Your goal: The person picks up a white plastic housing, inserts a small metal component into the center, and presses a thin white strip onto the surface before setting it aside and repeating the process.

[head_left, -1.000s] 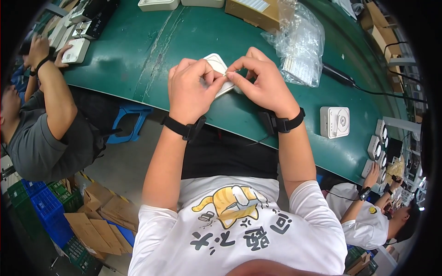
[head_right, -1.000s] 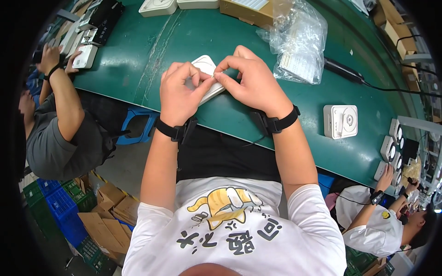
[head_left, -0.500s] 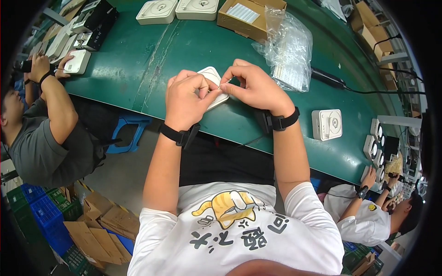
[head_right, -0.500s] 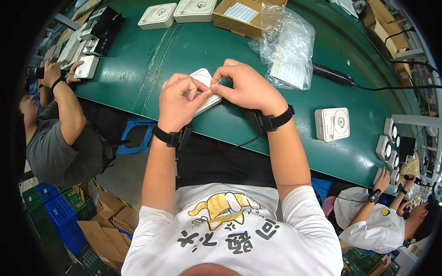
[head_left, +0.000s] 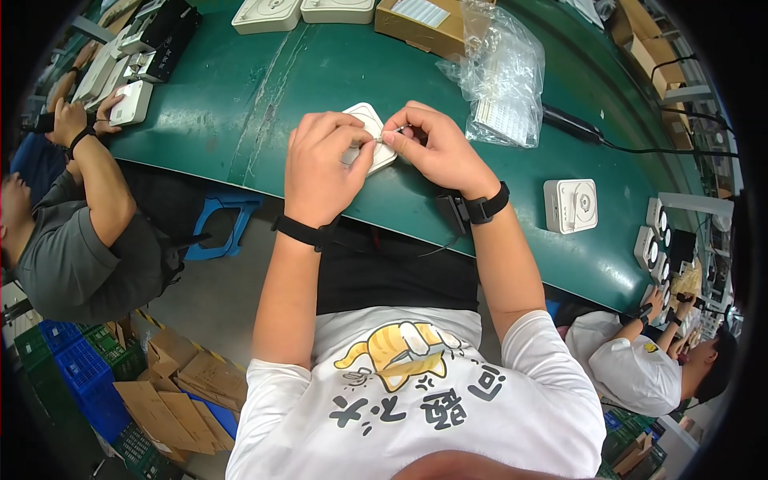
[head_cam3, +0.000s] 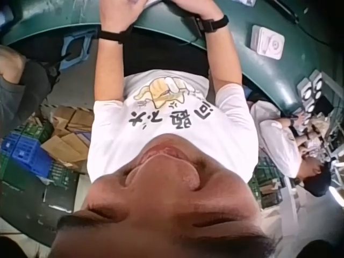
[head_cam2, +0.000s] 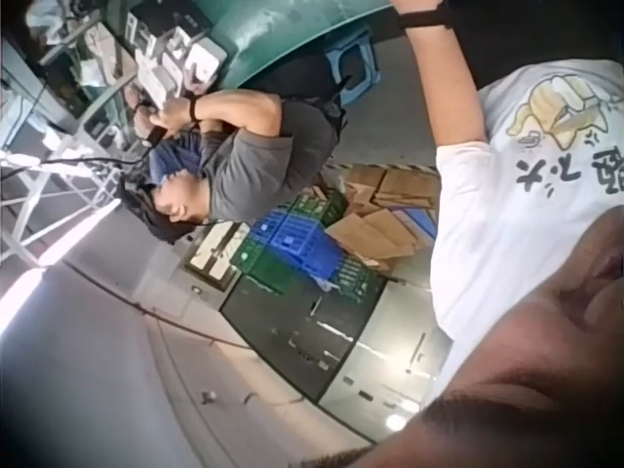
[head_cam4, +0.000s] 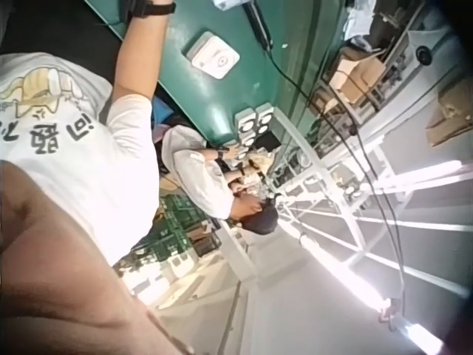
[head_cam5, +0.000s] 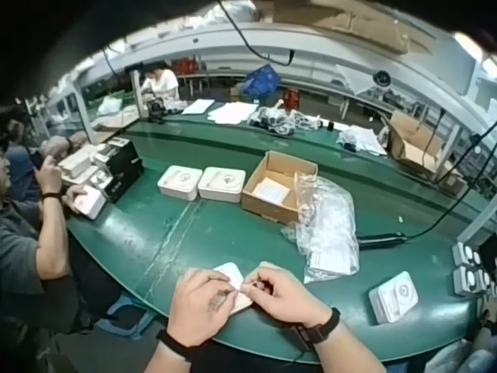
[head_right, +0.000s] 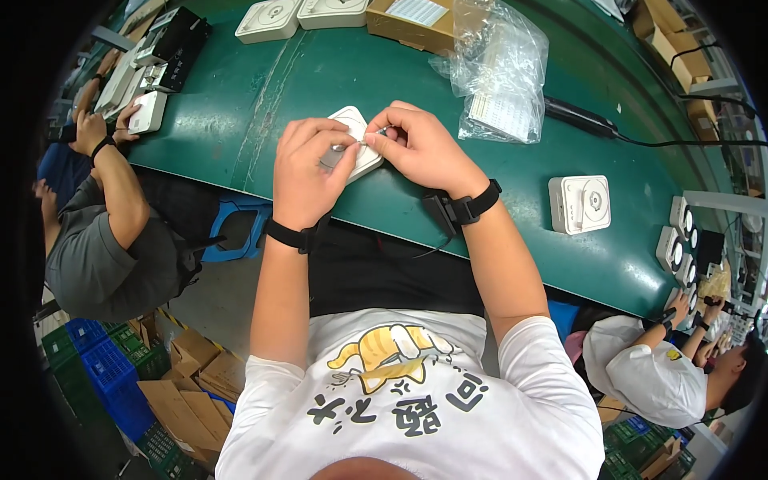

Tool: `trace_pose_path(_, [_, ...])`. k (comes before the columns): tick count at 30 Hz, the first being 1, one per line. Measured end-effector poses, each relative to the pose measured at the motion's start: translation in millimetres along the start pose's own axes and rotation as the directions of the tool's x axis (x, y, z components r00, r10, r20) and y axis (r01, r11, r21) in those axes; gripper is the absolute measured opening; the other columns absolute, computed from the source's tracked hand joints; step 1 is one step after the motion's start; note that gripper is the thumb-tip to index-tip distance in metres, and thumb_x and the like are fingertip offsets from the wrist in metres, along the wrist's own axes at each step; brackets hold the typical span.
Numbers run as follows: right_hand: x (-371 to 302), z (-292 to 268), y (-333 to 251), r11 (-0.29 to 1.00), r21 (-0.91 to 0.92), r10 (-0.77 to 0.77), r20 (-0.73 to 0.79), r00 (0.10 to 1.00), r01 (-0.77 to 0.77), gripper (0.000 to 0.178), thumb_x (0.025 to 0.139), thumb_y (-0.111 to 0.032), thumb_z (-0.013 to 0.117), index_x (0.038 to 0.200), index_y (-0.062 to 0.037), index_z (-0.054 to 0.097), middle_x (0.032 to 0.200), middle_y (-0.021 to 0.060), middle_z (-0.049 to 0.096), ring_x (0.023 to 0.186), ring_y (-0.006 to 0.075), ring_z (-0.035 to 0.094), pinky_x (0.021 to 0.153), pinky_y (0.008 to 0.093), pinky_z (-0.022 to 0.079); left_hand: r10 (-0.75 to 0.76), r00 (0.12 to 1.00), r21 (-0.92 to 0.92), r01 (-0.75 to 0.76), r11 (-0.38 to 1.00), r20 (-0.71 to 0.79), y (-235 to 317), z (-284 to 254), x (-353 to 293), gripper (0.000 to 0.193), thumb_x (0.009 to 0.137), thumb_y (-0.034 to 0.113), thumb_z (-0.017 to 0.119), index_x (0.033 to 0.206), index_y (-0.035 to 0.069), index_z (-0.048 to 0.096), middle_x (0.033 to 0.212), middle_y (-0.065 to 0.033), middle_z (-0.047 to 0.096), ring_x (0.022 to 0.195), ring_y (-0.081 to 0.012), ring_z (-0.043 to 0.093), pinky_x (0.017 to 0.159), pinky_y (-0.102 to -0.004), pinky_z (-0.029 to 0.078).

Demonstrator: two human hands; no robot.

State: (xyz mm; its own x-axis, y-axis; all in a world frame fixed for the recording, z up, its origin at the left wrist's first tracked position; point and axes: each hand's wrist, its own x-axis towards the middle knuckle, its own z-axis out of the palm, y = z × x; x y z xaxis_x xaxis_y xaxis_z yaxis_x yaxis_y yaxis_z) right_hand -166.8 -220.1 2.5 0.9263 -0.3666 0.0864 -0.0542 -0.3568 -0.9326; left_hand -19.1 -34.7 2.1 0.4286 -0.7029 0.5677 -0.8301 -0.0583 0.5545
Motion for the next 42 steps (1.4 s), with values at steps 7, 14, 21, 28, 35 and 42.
trace_pose_path(7, [1,9,-7,0.999,0.013,0.052,-0.038,0.998,-0.051,0.019,0.113,-0.021,0.083,0.114,-0.002,0.082,0.088,-0.007,0.064,0.077,0.0032,0.052,0.069,0.0248,0.045,0.026,0.997,0.047,-0.029,0.998,0.075,3,-4,3,0.018,0.095,0.007,0.085,0.104,0.012,0.071,0.113,-0.0007,0.077,0.112,-0.0308,0.07,0.103,-0.049,0.05])
trace_pose_path(14, [0,11,-4,0.997,0.018,0.077,-0.046,0.996,-0.076,0.018,0.113,-0.019,0.083,0.114,-0.0008,0.082,0.09,-0.006,0.07,0.079,0.0025,0.056,0.07,0.0244,0.049,0.016,0.996,0.116,-0.025,0.993,0.082,12,-1,3,0.017,0.096,0.006,0.083,0.104,0.012,0.069,0.114,0.0001,0.075,0.112,-0.0291,0.069,0.104,-0.0496,0.05])
trace_pose_path(21, [2,8,-5,0.997,0.035,0.07,-0.027,0.997,-0.069,0.018,0.114,-0.018,0.083,0.114,-0.0003,0.082,0.092,-0.0053,0.072,0.081,0.0023,0.059,0.072,0.024,0.05,0.012,0.995,0.148,-0.027,0.989,0.102,14,-1,5,0.015,0.097,0.007,0.083,0.102,0.011,0.069,0.114,0.0,0.075,0.112,-0.0287,0.07,0.104,-0.0493,0.05])
trace_pose_path(28, [1,6,-8,0.989,0.1,0.111,-0.046,0.993,-0.106,0.018,0.112,-0.018,0.084,0.115,-0.0007,0.082,0.094,-0.0052,0.072,0.083,0.0019,0.06,0.073,0.0233,0.05,-0.057,0.987,0.154,0.033,0.988,0.152,12,-6,8,0.014,0.097,0.009,0.084,0.103,0.011,0.072,0.116,-0.0025,0.077,0.113,-0.0314,0.07,0.103,-0.0492,0.051])
trace_pose_path(35, [-3,-2,-9,0.965,0.163,0.236,-0.178,0.955,-0.208,0.023,0.105,-0.017,0.092,0.119,-0.0019,0.083,0.093,-0.0055,0.07,0.082,0.002,0.058,0.072,0.0229,0.048,-0.143,0.989,0.086,0.146,0.986,-0.035,9,1,-8,0.016,0.098,0.015,0.086,0.11,0.01,0.076,0.129,-0.0084,0.077,0.126,-0.0361,0.07,0.112,-0.0483,0.05])
trace_pose_path(42, [-6,18,-19,0.999,-0.025,-0.03,-0.214,0.976,0.026,0.02,0.099,-0.013,0.095,0.114,-0.0058,0.083,0.091,-0.0055,0.068,0.08,0.003,0.054,0.072,0.0224,0.047,-0.365,0.917,-0.181,0.337,0.924,-0.157,48,3,-26,0.031,0.098,0.008,0.086,0.126,0.005,0.073,0.142,-0.0175,0.073,0.137,-0.0384,0.068,0.119,-0.0507,0.048])
